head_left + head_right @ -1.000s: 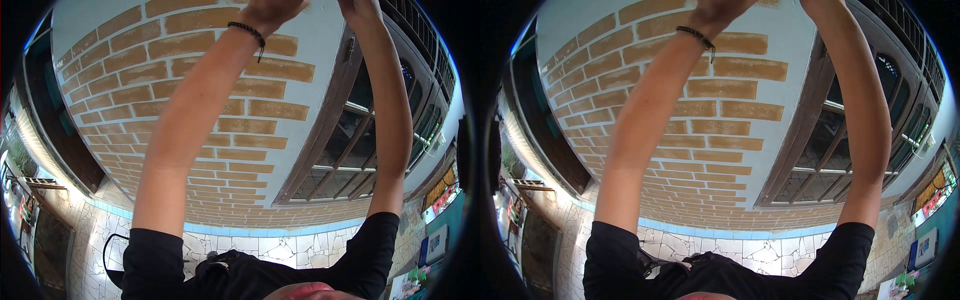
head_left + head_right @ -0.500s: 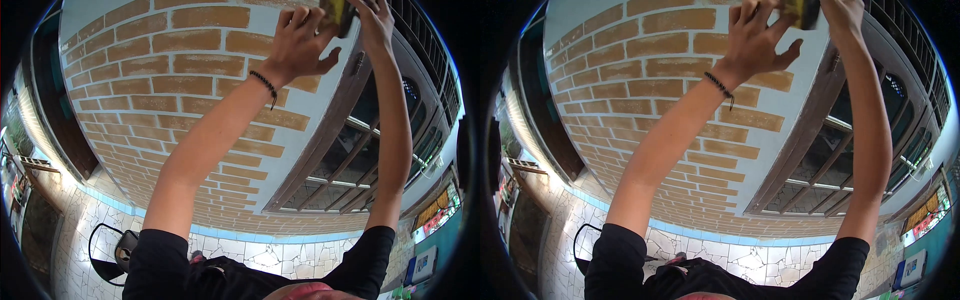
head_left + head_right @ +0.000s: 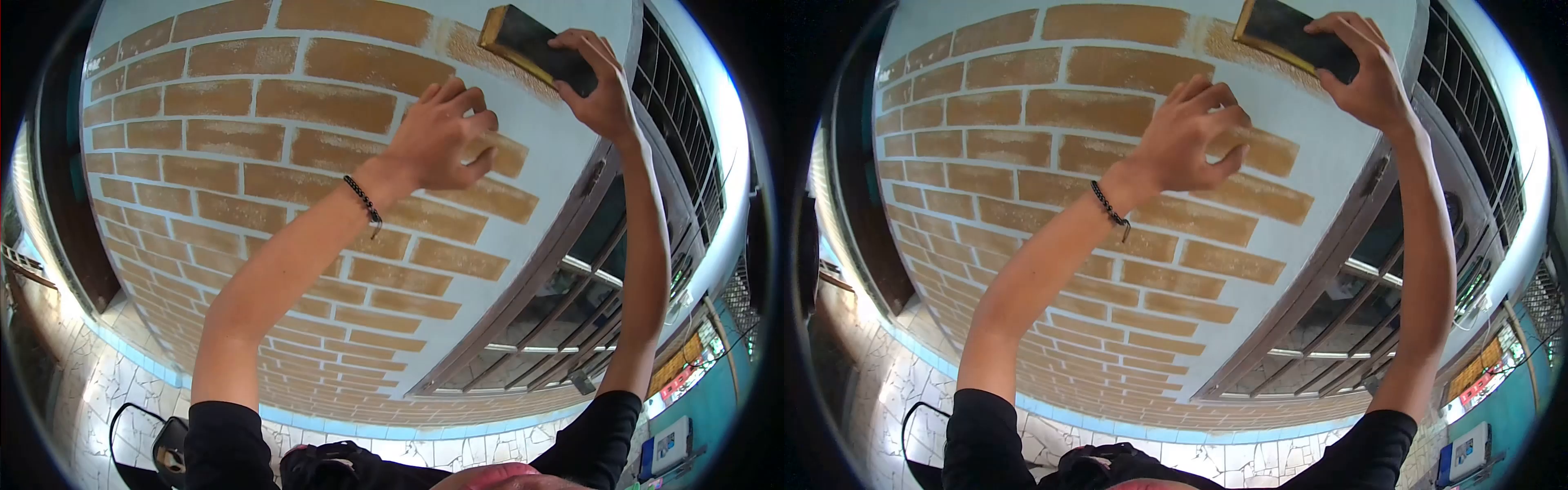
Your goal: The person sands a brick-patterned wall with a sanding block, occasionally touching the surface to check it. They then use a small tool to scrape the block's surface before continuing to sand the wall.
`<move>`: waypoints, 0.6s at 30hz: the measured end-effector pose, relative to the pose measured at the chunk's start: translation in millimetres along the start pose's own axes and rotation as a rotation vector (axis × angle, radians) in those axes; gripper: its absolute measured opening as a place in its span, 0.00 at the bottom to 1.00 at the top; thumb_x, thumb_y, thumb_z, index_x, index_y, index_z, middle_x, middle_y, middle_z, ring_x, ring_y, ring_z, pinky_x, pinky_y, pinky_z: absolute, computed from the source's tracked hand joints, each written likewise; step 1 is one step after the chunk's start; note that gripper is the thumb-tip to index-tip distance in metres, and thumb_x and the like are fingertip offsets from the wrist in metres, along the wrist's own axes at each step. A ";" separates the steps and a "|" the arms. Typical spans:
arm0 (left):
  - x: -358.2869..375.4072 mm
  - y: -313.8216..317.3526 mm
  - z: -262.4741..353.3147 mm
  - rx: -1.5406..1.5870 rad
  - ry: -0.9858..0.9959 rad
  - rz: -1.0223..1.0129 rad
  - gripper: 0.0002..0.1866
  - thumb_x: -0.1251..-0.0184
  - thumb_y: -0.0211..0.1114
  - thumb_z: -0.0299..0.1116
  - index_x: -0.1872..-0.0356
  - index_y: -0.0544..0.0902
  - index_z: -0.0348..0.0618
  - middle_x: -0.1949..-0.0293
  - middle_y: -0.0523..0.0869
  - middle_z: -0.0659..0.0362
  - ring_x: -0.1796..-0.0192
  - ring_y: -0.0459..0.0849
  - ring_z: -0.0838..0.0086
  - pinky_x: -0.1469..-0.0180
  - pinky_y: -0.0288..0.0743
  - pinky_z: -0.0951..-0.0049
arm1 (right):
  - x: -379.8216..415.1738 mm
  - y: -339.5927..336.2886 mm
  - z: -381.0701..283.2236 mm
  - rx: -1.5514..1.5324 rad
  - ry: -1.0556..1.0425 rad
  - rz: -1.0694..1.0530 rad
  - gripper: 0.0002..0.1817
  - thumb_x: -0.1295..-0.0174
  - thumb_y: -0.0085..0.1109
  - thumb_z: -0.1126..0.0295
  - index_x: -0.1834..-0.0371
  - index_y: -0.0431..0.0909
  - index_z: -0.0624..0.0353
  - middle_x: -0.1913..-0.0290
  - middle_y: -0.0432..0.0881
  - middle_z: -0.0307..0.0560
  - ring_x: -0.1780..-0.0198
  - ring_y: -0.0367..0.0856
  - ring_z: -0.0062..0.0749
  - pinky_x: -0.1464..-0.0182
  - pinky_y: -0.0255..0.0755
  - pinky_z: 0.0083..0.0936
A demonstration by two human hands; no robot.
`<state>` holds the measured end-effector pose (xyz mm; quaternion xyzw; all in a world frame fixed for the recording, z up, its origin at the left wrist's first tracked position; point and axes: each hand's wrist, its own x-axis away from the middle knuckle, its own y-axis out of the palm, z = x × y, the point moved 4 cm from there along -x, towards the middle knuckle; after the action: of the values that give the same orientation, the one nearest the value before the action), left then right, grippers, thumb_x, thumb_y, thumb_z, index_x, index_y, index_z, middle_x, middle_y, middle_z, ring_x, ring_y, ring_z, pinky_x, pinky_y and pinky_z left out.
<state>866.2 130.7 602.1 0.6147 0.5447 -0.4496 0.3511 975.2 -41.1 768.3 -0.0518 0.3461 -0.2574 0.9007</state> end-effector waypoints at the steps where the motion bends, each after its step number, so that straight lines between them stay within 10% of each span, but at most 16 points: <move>1: 0.4 0.6 -0.2 0.021 0.017 0.012 0.11 0.45 0.74 0.36 0.62 0.86 0.46 0.58 0.83 0.58 0.51 0.78 0.59 0.49 0.74 0.59 | -0.3 3.7 3.1 -0.013 0.031 -0.022 0.28 0.45 0.71 0.77 0.38 0.82 0.48 0.37 0.82 0.42 0.33 0.77 0.43 0.27 0.69 0.38; 18: 11.0 -14.0 28.2 0.197 0.200 -0.100 0.11 0.45 0.74 0.40 0.68 0.86 0.45 0.59 0.83 0.59 0.48 0.76 0.65 0.44 0.71 0.64 | -25.2 39.6 -27.9 -0.018 0.080 -0.107 0.27 0.52 0.72 0.78 0.45 0.83 0.50 0.44 0.82 0.43 0.41 0.79 0.44 0.32 0.73 0.37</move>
<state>847.7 110.8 582.7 0.6601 0.5599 -0.4544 0.2102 958.2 8.0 751.6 -0.0678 0.3810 -0.3039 0.8706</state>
